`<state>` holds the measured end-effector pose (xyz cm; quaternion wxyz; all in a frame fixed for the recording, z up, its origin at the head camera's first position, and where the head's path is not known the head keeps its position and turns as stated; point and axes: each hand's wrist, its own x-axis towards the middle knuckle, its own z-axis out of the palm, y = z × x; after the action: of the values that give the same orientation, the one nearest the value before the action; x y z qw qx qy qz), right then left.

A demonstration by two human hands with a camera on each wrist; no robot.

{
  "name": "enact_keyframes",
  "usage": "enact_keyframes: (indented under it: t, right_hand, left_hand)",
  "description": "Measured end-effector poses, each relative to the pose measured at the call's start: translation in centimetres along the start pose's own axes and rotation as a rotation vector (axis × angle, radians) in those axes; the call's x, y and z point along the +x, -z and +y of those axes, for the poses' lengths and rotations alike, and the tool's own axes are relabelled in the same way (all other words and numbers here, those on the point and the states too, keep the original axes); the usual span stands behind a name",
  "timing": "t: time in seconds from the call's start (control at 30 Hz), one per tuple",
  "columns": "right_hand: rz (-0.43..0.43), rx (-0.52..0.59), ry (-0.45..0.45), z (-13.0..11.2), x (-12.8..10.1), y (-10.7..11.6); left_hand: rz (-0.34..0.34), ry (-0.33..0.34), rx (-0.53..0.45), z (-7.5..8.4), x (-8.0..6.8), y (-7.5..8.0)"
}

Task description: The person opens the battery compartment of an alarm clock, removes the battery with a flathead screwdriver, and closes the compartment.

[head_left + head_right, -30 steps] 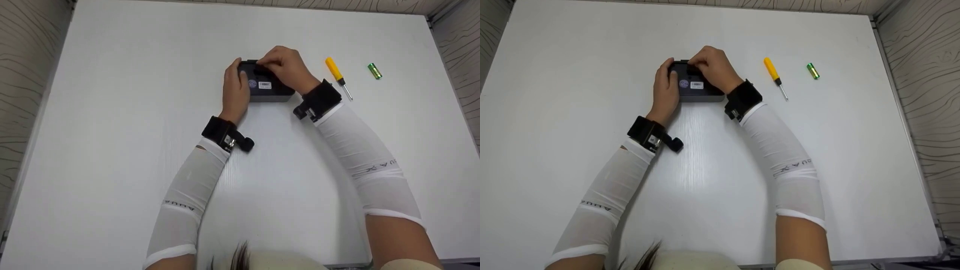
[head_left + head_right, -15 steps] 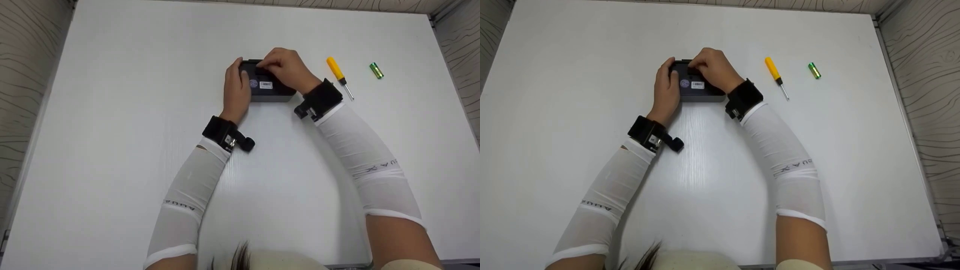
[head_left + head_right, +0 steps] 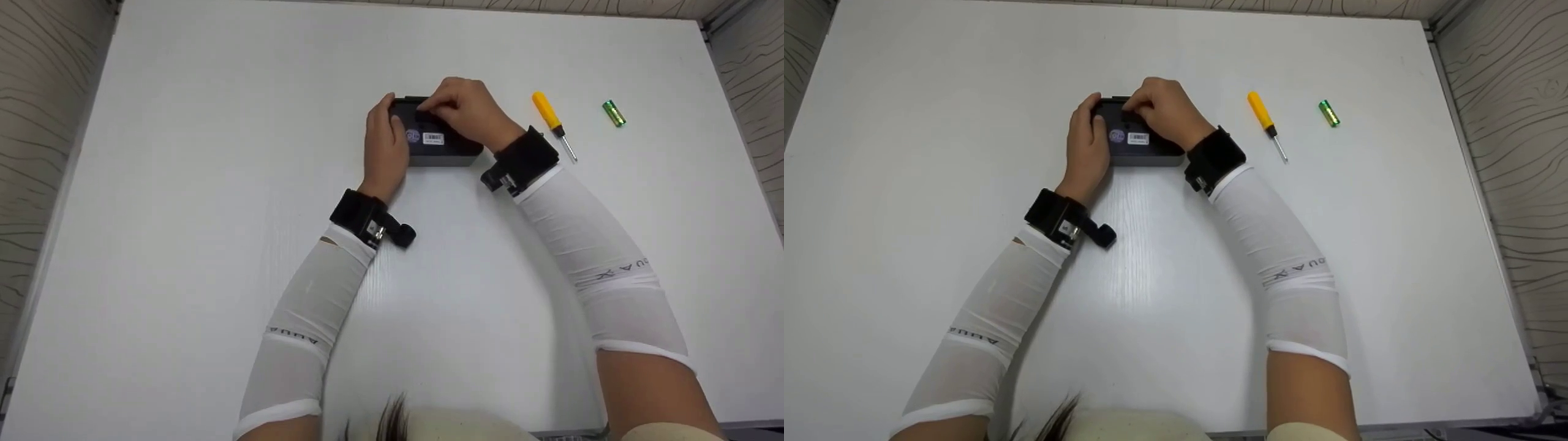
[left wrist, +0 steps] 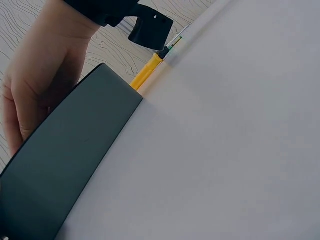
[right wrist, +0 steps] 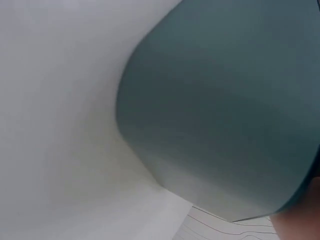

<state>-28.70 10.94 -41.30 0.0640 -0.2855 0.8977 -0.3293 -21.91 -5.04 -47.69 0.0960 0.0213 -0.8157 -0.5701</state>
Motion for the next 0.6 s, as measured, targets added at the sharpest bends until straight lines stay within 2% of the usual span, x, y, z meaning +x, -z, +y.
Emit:
enact_keyframes:
  t: [0.33, 0.6]
  right_hand:
    - [0.007, -0.011, 0.008, -0.07, -0.27, -0.34]
    - [0.023, 0.011, -0.007, -0.05, -0.33, -0.42]
  left_hand:
    - [0.01, -0.006, 0.004, 0.07, -0.06, 0.22]
    - [0.01, 0.015, 0.002, 0.22, -0.12, 0.31]
